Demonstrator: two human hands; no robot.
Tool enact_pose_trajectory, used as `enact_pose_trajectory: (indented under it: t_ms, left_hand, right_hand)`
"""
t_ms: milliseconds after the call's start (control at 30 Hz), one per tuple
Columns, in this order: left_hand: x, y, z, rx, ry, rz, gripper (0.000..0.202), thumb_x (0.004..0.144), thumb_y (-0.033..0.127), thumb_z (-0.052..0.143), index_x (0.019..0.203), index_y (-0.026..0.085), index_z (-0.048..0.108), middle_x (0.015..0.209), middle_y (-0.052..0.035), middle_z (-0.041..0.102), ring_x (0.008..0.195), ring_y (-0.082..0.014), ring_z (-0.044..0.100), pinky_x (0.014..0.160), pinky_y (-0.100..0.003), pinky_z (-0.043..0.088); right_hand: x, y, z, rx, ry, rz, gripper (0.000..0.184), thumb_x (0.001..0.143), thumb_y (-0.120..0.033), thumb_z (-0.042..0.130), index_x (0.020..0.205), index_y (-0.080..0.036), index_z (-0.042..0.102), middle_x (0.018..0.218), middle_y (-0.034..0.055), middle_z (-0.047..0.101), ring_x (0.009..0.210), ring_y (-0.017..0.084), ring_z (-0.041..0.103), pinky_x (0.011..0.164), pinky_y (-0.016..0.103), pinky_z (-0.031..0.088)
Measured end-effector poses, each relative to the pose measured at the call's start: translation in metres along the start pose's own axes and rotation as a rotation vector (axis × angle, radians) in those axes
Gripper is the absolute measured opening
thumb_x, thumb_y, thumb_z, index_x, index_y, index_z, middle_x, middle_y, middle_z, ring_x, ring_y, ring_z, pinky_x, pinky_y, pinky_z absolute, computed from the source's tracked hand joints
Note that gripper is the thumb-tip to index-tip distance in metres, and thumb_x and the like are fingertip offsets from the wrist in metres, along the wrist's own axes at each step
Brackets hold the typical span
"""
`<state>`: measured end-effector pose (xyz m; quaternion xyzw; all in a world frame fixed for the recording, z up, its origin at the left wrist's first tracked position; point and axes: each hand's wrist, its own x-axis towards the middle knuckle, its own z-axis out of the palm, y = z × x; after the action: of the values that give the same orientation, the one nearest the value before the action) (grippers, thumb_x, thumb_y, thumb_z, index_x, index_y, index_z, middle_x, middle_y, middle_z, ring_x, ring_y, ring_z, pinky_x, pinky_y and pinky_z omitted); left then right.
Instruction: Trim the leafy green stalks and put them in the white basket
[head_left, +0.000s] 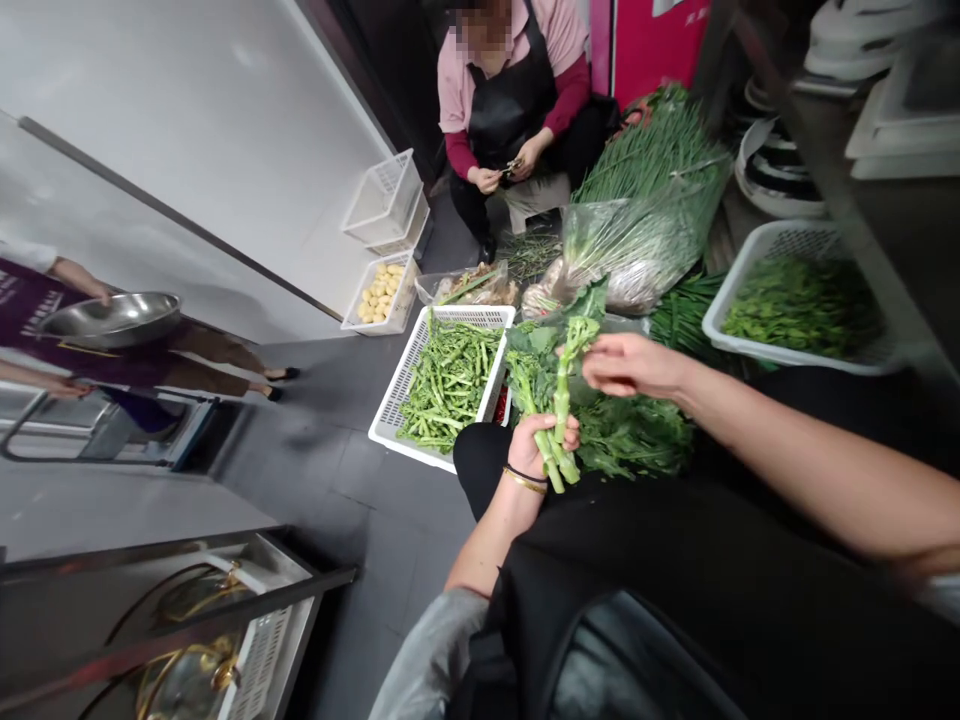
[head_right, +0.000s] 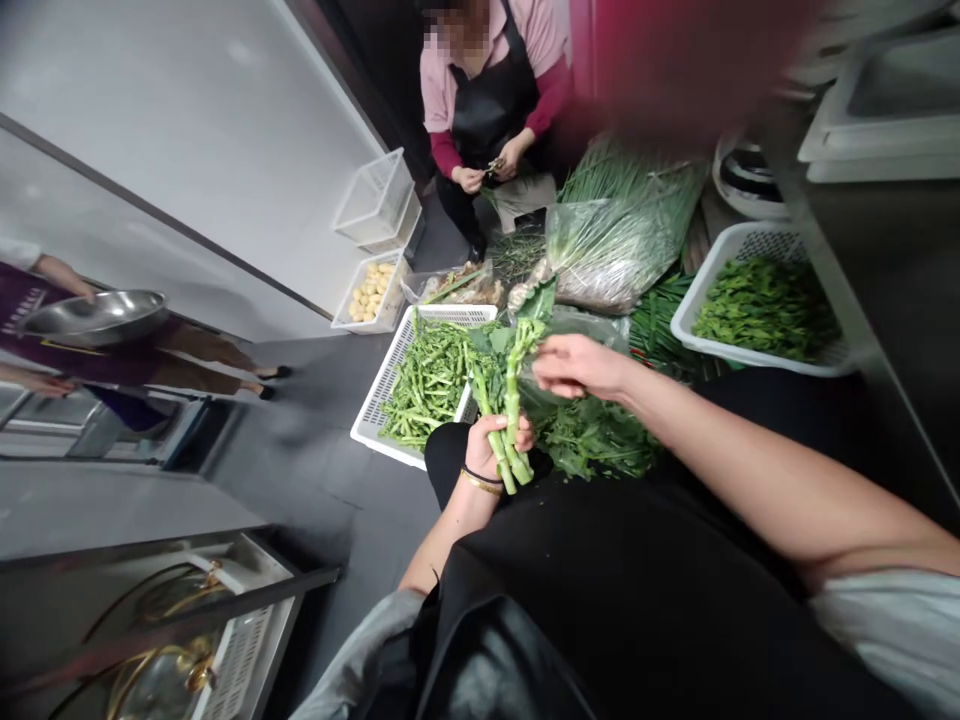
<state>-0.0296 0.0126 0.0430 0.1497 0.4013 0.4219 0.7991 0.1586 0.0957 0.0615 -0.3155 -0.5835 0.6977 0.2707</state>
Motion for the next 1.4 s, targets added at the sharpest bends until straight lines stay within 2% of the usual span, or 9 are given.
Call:
enact_pose_trajectory:
  t_ms: [100, 267, 367, 567, 733, 933, 1067, 1167, 1400]
  left_hand:
    - [0.003, -0.008, 0.008, 0.085, 0.060, 0.072, 0.029, 0.057, 0.031, 0.069, 0.074, 0.009, 0.062, 0.059, -0.0057, 0.060, 0.049, -0.0107, 0.052, 0.048, -0.024, 0.038]
    - [0.010, -0.017, 0.015, 0.099, 0.403, 0.541, 0.037, 0.052, 0.026, 0.075, 0.081, 0.016, 0.055, 0.071, -0.0015, 0.062, 0.051, -0.0101, 0.057, 0.046, -0.021, 0.037]
    - [0.015, -0.019, 0.016, -0.015, 0.358, 0.420, 0.029, 0.054, 0.027, 0.070, 0.074, 0.014, 0.055, 0.061, -0.0004, 0.058, 0.046, -0.0090, 0.053, 0.043, -0.021, 0.036]
    - [0.011, -0.008, 0.002, -0.039, 0.280, 0.272, 0.015, 0.055, 0.025, 0.065, 0.055, 0.014, 0.054, 0.046, 0.0003, 0.051, 0.041, -0.0069, 0.046, 0.042, -0.020, 0.036]
    - [0.005, -0.005, -0.010, 0.189, 0.439, 0.402, 0.017, 0.055, 0.024, 0.069, 0.061, 0.009, 0.062, 0.048, -0.0035, 0.057, 0.041, -0.0085, 0.050, 0.041, -0.020, 0.036]
    - [0.002, -0.020, 0.008, 0.283, 0.339, 0.363, 0.017, 0.058, 0.024, 0.069, 0.060, 0.009, 0.062, 0.048, -0.0038, 0.057, 0.040, -0.0088, 0.049, 0.042, -0.022, 0.034]
    - [-0.008, -0.019, 0.010, 0.140, 0.132, 0.172, 0.019, 0.055, 0.023, 0.070, 0.064, 0.008, 0.063, 0.052, -0.0042, 0.056, 0.045, -0.0094, 0.050, 0.045, -0.022, 0.034]
    - [-0.010, -0.016, 0.006, 0.060, 0.017, 0.055, 0.019, 0.055, 0.023, 0.070, 0.065, 0.008, 0.062, 0.053, -0.0037, 0.055, 0.045, -0.0085, 0.047, 0.045, -0.023, 0.033]
    - [0.000, -0.016, 0.007, 0.271, 0.293, 0.243, 0.016, 0.054, 0.020, 0.070, 0.060, 0.008, 0.062, 0.049, -0.0039, 0.056, 0.042, -0.0104, 0.051, 0.043, -0.023, 0.036]
  right_hand:
    - [0.025, -0.002, 0.012, 0.247, 0.224, -0.081, 0.037, 0.064, -0.048, 0.072, 0.071, -0.016, 0.054, 0.045, -0.0076, 0.043, 0.033, 0.003, 0.032, 0.034, 0.020, 0.021]
    - [0.036, 0.004, 0.039, 0.014, 0.455, -0.049, 0.044, 0.069, -0.056, 0.065, 0.054, -0.019, 0.048, 0.042, -0.0021, 0.047, 0.034, 0.008, 0.040, 0.035, 0.023, 0.033]
    - [0.030, 0.006, 0.058, -0.233, 0.521, -0.162, 0.046, 0.082, -0.059, 0.047, 0.058, -0.020, 0.050, 0.050, 0.0007, 0.052, 0.040, 0.011, 0.046, 0.043, 0.026, 0.040]
    - [-0.011, 0.033, 0.047, -0.742, 0.163, -0.460, 0.036, 0.084, -0.052, 0.047, 0.068, -0.021, 0.058, 0.075, 0.0074, 0.061, 0.072, 0.018, 0.058, 0.067, 0.030, 0.044]
    - [-0.033, 0.043, -0.002, -1.180, -0.288, 0.043, 0.032, 0.061, -0.045, 0.071, 0.080, -0.020, 0.067, 0.067, 0.0061, 0.064, 0.060, 0.022, 0.061, 0.051, 0.029, 0.040]
    - [0.014, -0.008, 0.016, -0.415, 0.219, -0.119, 0.037, 0.079, -0.053, 0.054, 0.084, -0.018, 0.064, 0.055, -0.0007, 0.059, 0.050, 0.013, 0.054, 0.051, 0.026, 0.041]
    - [0.028, -0.007, 0.031, -0.022, 0.143, -0.148, 0.039, 0.076, -0.053, 0.059, 0.061, -0.017, 0.056, 0.046, -0.0021, 0.053, 0.038, 0.008, 0.045, 0.041, 0.023, 0.036]
    - [0.025, 0.006, 0.026, 0.024, 0.067, -0.063, 0.036, 0.073, -0.051, 0.063, 0.067, -0.016, 0.061, 0.050, -0.0014, 0.056, 0.037, 0.008, 0.045, 0.038, 0.022, 0.034]
    - [0.027, -0.003, 0.022, -0.219, 0.306, -0.106, 0.036, 0.070, -0.050, 0.067, 0.061, -0.016, 0.058, 0.046, -0.0015, 0.055, 0.043, 0.010, 0.049, 0.043, 0.023, 0.038]
